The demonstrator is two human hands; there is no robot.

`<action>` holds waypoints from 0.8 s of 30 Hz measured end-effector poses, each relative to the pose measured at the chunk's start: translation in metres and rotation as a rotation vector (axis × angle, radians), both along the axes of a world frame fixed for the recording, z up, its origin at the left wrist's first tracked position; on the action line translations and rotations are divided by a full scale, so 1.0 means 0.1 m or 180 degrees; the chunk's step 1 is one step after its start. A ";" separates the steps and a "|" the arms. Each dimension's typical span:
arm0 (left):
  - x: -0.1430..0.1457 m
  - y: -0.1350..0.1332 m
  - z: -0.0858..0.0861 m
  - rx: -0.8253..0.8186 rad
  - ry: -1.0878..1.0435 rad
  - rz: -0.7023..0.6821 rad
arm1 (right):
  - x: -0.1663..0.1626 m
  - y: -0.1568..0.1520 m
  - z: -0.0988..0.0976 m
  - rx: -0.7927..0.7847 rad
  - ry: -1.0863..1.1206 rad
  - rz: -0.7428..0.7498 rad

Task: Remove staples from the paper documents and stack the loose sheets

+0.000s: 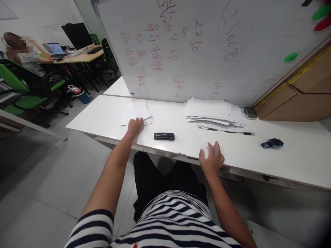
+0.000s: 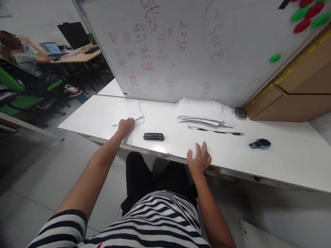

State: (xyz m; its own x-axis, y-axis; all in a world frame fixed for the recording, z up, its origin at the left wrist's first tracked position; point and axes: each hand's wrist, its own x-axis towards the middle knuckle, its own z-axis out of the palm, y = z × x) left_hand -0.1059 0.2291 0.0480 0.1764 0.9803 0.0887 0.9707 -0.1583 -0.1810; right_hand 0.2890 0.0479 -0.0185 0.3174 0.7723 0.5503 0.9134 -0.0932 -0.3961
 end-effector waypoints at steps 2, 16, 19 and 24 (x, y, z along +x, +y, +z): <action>0.00 0.00 0.01 -0.0022 -0.0045 0.0138 | 0.00 0.00 0.00 -0.0008 -0.0001 -0.0027; 0.26 -0.23 0.42 0.0663 -0.1644 0.0747 | -0.02 -0.01 0.05 -0.0084 0.0163 0.0014; 0.61 -0.40 0.64 0.0815 -0.1720 0.0134 | -0.03 -0.01 0.07 -0.0107 0.0252 0.0036; 1.24 -0.88 1.14 0.1055 -0.2078 -0.1609 | 0.09 -0.05 0.20 -0.0367 0.1095 0.0761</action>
State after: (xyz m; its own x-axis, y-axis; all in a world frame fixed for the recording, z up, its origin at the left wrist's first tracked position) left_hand 0.0182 0.1414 0.1620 0.3961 0.7049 0.5884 0.7245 -0.6336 0.2713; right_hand 0.2980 0.0424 0.0018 0.2720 0.8966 0.3495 0.7314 0.0434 -0.6806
